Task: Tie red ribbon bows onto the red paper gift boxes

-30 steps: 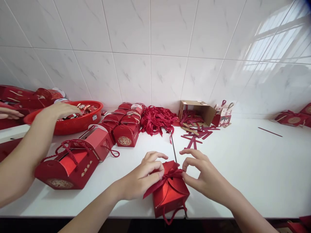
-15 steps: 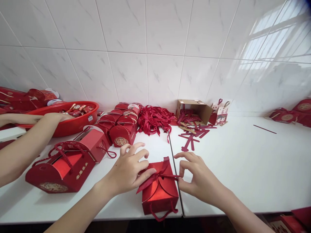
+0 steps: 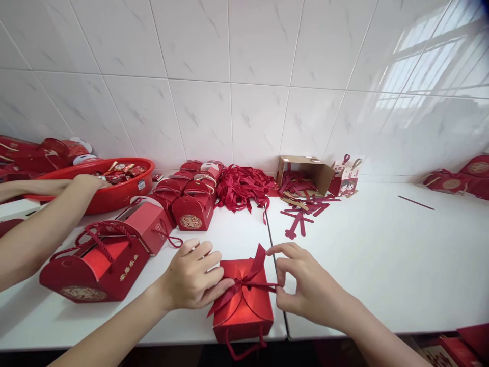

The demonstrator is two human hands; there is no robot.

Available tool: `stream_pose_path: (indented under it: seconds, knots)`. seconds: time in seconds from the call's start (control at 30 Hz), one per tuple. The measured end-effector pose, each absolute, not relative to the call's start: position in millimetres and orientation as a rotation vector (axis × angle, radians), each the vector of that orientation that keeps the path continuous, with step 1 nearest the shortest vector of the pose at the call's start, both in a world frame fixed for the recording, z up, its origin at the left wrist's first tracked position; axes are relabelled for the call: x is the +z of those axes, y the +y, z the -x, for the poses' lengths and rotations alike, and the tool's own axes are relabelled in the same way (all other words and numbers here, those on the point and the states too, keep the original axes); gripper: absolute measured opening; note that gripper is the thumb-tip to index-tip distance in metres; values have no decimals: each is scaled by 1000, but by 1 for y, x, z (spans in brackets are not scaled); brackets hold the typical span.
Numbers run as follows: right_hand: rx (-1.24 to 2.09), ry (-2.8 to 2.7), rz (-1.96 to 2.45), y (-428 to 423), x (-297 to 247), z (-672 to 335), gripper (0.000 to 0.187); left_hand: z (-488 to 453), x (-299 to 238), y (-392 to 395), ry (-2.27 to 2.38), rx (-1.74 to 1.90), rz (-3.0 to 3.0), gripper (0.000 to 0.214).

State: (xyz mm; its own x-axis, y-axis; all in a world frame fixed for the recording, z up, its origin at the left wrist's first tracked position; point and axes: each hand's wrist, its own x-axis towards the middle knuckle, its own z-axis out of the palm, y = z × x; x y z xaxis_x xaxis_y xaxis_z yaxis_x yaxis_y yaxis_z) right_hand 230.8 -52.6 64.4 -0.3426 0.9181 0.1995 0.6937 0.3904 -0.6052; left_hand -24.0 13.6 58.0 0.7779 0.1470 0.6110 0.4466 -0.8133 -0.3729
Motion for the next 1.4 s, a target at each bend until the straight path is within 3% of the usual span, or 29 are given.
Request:
stream_pose_path:
  seconds: [0.17,0.3,0.33,0.43,0.5,0.67,0.83,0.97,1.1,1.3,1.4]
  knots:
    - [577,-2144,1396,-53,68,-230,19,18,61,12,-642,-733,2248,33]
    - [675,-2051,1378,-50,56,-240,9,15,52,11,-930,-790,2449,26]
    - [749,-2026,1330,-48,50,-243,20,14,48,11,-988,-830,2530,24]
    - [980,-2033,1101,-45,27,-248,101,10,35,11,-1111,-992,2706,15]
    - [1047,-2042,1019,-45,14,-245,120,7,29,11,-1088,-1119,2750,10]
    - [1022,-1969,967,-50,2,-244,108,1,28,12,-603,-1366,2826,34]
    - [1009,-1933,1101,-74,-8,-306,113,5,34,6,-290,-1215,3091,52]
    - [821,-1598,1514,-84,-24,-380,115,21,33,14,-681,-1296,3043,45]
    - [-20,-1040,2145,-72,-48,-423,132,36,36,41,-1428,-1296,2614,46]
    - [-94,-1326,2466,-67,-74,-423,80,52,50,79,-1643,-1191,2042,63]
    - [-35,-1388,2540,-69,-74,-421,71,61,51,95,-1758,-1139,1960,76]
